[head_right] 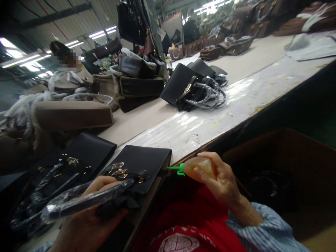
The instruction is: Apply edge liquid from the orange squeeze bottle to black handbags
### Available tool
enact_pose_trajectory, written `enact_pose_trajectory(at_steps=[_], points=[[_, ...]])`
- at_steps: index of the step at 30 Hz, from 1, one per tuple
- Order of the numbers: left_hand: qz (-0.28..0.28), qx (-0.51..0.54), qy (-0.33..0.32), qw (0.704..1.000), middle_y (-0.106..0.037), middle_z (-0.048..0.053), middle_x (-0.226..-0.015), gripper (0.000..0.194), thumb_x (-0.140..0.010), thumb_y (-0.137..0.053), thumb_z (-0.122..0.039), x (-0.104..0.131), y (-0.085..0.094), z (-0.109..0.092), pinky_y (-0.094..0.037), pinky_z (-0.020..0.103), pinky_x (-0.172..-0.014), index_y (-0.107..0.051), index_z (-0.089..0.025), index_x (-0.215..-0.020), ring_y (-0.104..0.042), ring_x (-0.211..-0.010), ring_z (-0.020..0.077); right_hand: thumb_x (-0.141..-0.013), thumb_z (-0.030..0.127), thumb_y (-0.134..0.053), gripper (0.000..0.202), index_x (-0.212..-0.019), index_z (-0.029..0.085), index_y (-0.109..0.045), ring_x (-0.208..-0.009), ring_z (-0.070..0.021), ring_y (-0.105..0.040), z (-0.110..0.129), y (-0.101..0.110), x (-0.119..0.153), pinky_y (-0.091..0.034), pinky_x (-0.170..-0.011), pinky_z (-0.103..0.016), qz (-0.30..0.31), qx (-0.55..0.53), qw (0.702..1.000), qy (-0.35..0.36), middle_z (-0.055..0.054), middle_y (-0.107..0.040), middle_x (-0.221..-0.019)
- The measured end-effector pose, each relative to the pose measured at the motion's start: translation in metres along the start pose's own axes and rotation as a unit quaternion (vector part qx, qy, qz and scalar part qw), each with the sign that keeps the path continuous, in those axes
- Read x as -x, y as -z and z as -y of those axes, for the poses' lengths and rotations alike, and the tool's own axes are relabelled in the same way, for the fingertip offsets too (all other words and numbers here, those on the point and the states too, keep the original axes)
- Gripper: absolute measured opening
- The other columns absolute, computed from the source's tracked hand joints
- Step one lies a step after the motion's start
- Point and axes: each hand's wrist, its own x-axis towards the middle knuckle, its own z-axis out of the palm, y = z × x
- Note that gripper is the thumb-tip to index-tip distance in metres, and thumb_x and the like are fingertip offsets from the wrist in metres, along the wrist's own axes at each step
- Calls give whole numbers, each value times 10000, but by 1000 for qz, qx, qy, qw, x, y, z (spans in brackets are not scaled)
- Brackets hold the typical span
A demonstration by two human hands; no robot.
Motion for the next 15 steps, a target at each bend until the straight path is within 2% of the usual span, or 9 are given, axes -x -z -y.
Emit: enact_pose_trajectory(at_steps=[4,8,11,15], points=[[-13,19,-13,1000,-696,13,-1018,123,-910,-704,-279,0,0,1,-644,274,-683,-728,-279,-1031,-751,-807,180,-935,456,-750,310,-1187,289,-681,-572,-192,-649,2,0,2,-532,-503,-273,43,-1,999,22,1,-734,-783],[-11,18,-7,1000,-704,17,-1018,131,-901,-723,-289,-2,-1,2,-647,279,-692,-732,-279,-1032,-747,-802,181,-914,439,-770,308,-1167,281,-692,-541,-184,-630,3,1,1,-515,-480,-263,20,10,999,26,9,-721,-741],[-16,27,-6,999,-703,19,-1028,146,-898,-729,-274,-2,0,1,-651,271,-732,-735,-281,-1044,-750,-850,184,-900,448,-781,303,-1145,288,-701,-550,-190,-642,7,3,2,-525,-481,-266,28,-6,999,16,5,-738,-760],[-28,48,-6,998,-696,15,-988,105,-895,-733,-272,-2,1,1,-639,245,-676,-734,-268,-1000,-747,-817,180,-913,491,-754,308,-1137,287,-696,-541,-203,-642,11,4,5,-528,-472,-283,-9,-32,999,-18,-6,-732,-735]])
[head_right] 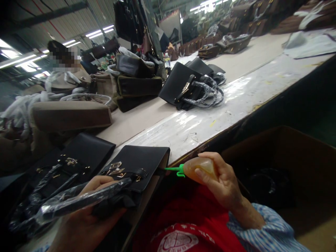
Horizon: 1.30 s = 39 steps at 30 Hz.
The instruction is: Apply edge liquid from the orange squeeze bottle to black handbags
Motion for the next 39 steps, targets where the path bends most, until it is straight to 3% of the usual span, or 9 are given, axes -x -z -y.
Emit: enact_pose_trajectory(at_steps=[8,13,18,21,26,31,39], points=[[-12,-12,-18,1000,-691,-1,-1023,172,-879,-751,-251,0,-1,1,-642,263,-745,-721,-287,-1045,-743,-853,174,-913,501,-766,329,-1149,281,-699,-582,-194,-641,-5,-7,8,-525,-502,-278,49,-28,998,-16,-12,-736,-791],[-6,-19,-9,1000,-696,18,-1027,151,-889,-754,-277,2,-3,2,-651,287,-752,-725,-269,-1037,-745,-858,189,-898,494,-777,342,-1151,276,-701,-585,-199,-642,-8,-6,9,-527,-501,-278,25,-18,999,-36,-15,-733,-773],[8,-13,-6,1000,-693,30,-1043,167,-891,-747,-258,5,-3,4,-652,279,-733,-723,-259,-1056,-749,-859,192,-900,512,-767,365,-1159,265,-695,-612,-201,-662,-11,-6,10,-541,-517,-269,54,-53,996,-55,-32,-748,-820],[11,-18,-6,1000,-688,25,-1045,161,-897,-747,-269,6,-3,5,-651,275,-743,-721,-265,-1056,-749,-864,187,-894,495,-783,348,-1149,275,-700,-600,-195,-647,-12,-5,11,-531,-517,-261,30,-36,998,-50,-17,-733,-782],[9,-19,-9,1000,-685,26,-1057,194,-887,-745,-250,7,-4,6,-652,290,-768,-724,-272,-1079,-748,-878,191,-897,540,-780,371,-1152,281,-707,-602,-203,-654,-7,-5,12,-538,-528,-275,48,-61,995,-60,-17,-742,-808],[17,-21,-3,1000,-680,24,-1045,147,-909,-748,-298,8,-5,6,-648,283,-751,-721,-268,-1050,-744,-870,189,-877,560,-799,380,-1124,282,-717,-615,-209,-661,-2,-8,10,-553,-539,-282,-10,-83,994,-68,-23,-750,-826],[0,-14,-14,1000,-672,8,-1048,186,-895,-762,-258,6,-5,6,-635,266,-770,-707,-277,-1072,-736,-876,169,-917,465,-776,312,-1166,287,-713,-604,-203,-676,0,-6,19,-536,-503,-256,74,-54,995,-28,-25,-759,-824]])
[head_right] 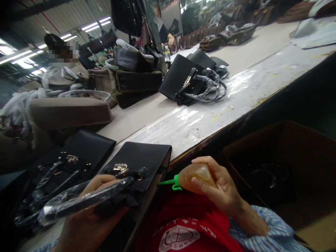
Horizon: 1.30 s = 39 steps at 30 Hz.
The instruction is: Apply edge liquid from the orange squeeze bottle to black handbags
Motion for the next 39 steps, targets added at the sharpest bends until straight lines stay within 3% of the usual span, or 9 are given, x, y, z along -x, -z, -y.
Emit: enact_pose_trajectory(at_steps=[10,14,17,20,25,29,34,39], points=[[-32,11,-21,999,-670,-11,-1035,209,-881,-775,-243,-3,-2,-1,-627,243,-759,-701,-289,-1070,-729,-857,148,-961,352,-737,259,-1215,312,-704,-612,-180,-708,13,-2,5,-564,-517,-224,-25,83,991,101,-12,-779,-895],[-34,8,-26,999,-665,-4,-1055,225,-887,-764,-222,-1,-3,0,-626,249,-780,-695,-285,-1092,-726,-884,151,-959,423,-748,251,-1183,313,-733,-720,-210,-771,18,-1,7,-623,-593,-236,-23,101,988,119,-29,-800,-965],[-40,7,-27,999,-668,-4,-1044,237,-874,-764,-204,-1,-2,-1,-625,246,-765,-700,-282,-1089,-722,-867,149,-967,474,-739,271,-1192,325,-733,-792,-218,-792,20,-1,8,-648,-645,-238,-20,89,988,122,-36,-800,-1032],[-49,13,-31,998,-672,-2,-1031,219,-875,-763,-217,-2,-2,-3,-623,246,-736,-709,-279,-1077,-720,-848,151,-962,431,-754,277,-1215,328,-712,-706,-180,-763,21,-3,10,-627,-600,-209,-42,97,986,126,-22,-788,-993],[-56,17,-43,997,-671,6,-1035,214,-882,-760,-216,-4,-2,-3,-627,264,-768,-720,-271,-1085,-718,-877,160,-964,523,-721,318,-1221,336,-725,-857,-259,-805,22,-2,15,-676,-695,-296,-13,106,985,133,-53,-800,-1085],[-67,18,-39,997,-669,6,-1032,231,-875,-772,-212,-4,-1,-3,-631,278,-792,-722,-270,-1092,-708,-885,166,-941,394,-772,307,-1234,329,-712,-794,-225,-791,22,0,12,-656,-653,-258,-59,109,983,138,-39,-796,-1075],[-67,33,-36,997,-662,7,-1027,223,-883,-768,-212,-4,-3,-6,-622,275,-766,-732,-277,-1093,-695,-870,162,-958,424,-742,309,-1251,330,-715,-868,-246,-806,27,-1,13,-676,-711,-267,6,95,984,148,-43,-797,-1095],[-76,40,-14,996,-660,7,-1031,251,-868,-796,-202,-6,-4,-8,-611,270,-762,-738,-278,-1101,-689,-873,160,-933,377,-773,339,-1263,333,-709,-864,-240,-804,28,0,23,-681,-739,-270,-23,115,982,148,-36,-795,-1097]])
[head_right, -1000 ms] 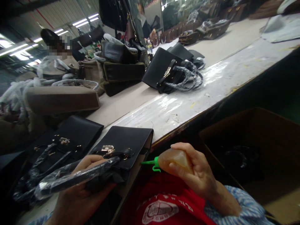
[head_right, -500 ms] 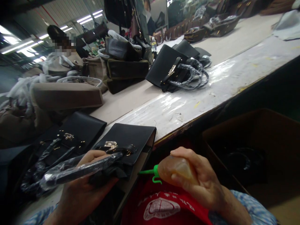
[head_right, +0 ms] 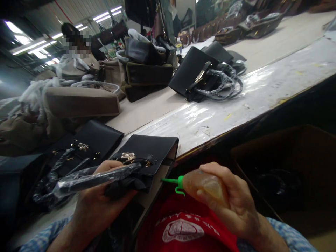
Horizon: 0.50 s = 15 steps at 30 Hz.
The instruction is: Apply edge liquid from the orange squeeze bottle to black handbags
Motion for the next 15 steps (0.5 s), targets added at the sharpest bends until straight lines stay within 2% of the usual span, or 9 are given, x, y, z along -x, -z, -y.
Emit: enact_pose_trajectory(at_steps=[4,9,11,13,15], points=[[0,4,-9,1000,-656,-2,-1021,242,-861,-786,-181,-1,0,-1,-602,258,-755,-741,-280,-1078,-686,-878,153,-936,380,-754,429,-1353,316,-678,-1001,-282,-800,2,4,8,-690,-827,-297,63,-10,998,12,-66,-771,-1226],[-3,0,-11,1000,-649,13,-1025,266,-864,-791,-186,-1,0,-1,-614,288,-780,-734,-263,-1113,-681,-885,165,-926,365,-768,422,-1337,333,-675,-918,-253,-799,4,8,5,-687,-756,-265,24,8,1000,9,-40,-780,-1157],[-2,-4,-17,1000,-645,19,-1015,251,-862,-786,-172,-1,-1,-3,-616,302,-790,-732,-249,-1095,-677,-883,169,-911,382,-779,436,-1334,347,-680,-911,-279,-801,4,10,7,-700,-736,-306,41,16,999,6,-43,-783,-1159],[-4,-11,-26,1000,-641,19,-996,222,-854,-783,-152,-2,-2,-5,-613,302,-783,-728,-234,-1053,-672,-868,166,-896,439,-775,478,-1358,359,-682,-967,-342,-798,4,14,12,-719,-743,-385,69,28,997,-6,-64,-778,-1207],[-7,-20,-29,999,-638,17,-984,203,-846,-787,-143,-3,-3,-6,-605,295,-767,-721,-223,-1020,-668,-852,161,-893,492,-755,507,-1379,368,-680,-1018,-395,-787,5,16,17,-728,-748,-454,71,39,996,-24,-80,-770,-1244]])
